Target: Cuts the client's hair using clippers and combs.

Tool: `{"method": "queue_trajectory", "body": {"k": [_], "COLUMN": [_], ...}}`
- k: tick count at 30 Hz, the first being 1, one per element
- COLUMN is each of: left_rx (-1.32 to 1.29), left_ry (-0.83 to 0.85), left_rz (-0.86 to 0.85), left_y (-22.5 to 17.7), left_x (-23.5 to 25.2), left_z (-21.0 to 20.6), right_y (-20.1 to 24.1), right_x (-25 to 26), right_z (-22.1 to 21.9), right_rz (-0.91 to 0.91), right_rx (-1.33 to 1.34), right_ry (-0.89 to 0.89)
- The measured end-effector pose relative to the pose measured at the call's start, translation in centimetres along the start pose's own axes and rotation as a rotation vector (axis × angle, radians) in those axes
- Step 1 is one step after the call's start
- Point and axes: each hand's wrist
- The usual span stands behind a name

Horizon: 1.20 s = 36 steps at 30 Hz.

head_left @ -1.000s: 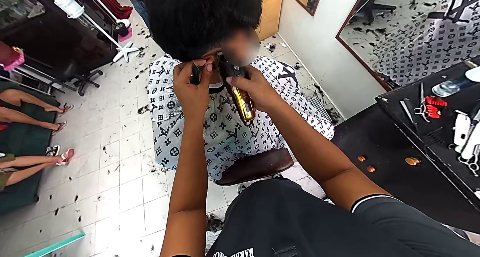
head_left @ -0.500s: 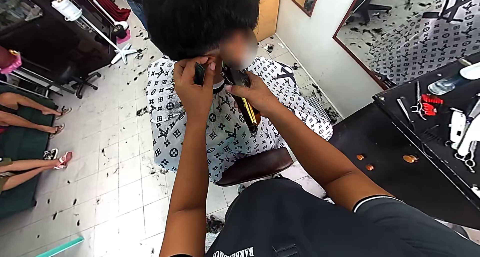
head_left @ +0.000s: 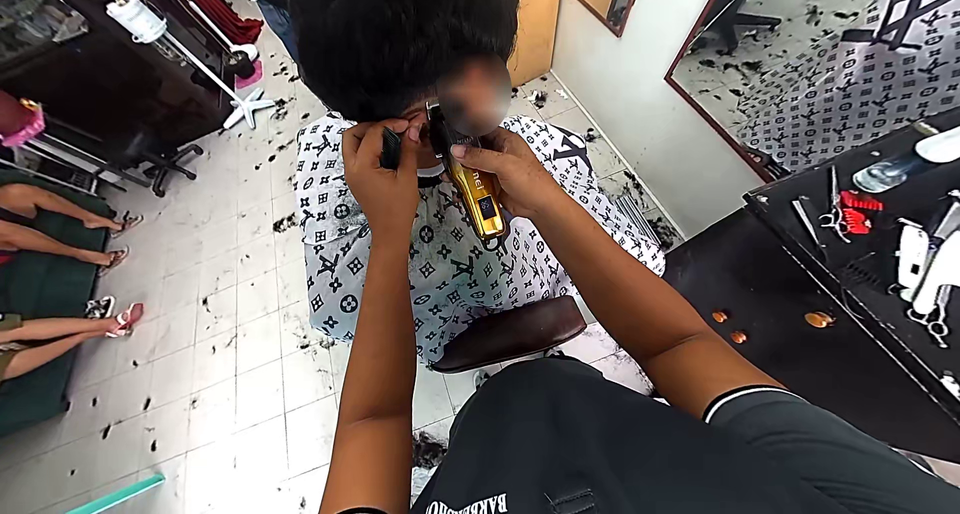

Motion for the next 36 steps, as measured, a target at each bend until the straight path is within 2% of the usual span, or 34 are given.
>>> {"method": "queue_trajectory", "body": {"k": [11, 14, 18, 22, 26, 32, 36], "left_rx": [-0.005, -0.009, -0.005, -0.021, -0.022, -0.020, -0.014], "left_ry": [0.007, 0.010, 0.023, 0.016, 0.020, 0.017, 0.019], "left_rz": [0.032, 0.040, 0.048, 0.032, 0.050, 0.045, 0.052], "left_y": [-0.2, -0.2, -0.3, -0.2, -0.4, -0.1, -0.1], "left_x": [0.0, 0.0, 0.1, 0.1, 0.0, 0.1, 0.1], "left_z": [-0.1, 0.0, 0.0, 0.0, 0.1, 0.0, 0.1], "right_y": [-0.4, -0.9, -0.9, 0.0, -0.2, -0.2, -0.5], "right_x": [0.1, -0.9, -1.7, -0.7, 0.1, 0.1, 0.1], "right_z": [0.0, 0.0, -0.7, -0.8, -0.3, -0.5, -0.6], "right_rz": [0.021, -0.083, -0.183, -0.096, 0.004, -0.061, -0.002], "right_rx": [0.039, 0.120, 0.012, -0.144, -0.024, 0.134, 0.130], "right_ry": [0.011, 0.048, -0.025, -0.048, 0.006, 0.004, 0.002]}}
Point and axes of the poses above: each hand's wrist, its own x-axis towards the middle knuckle, its own z-axis out of the back of the hand, y = z × x, and after that the axes turned 2 degrees about x, right-handed
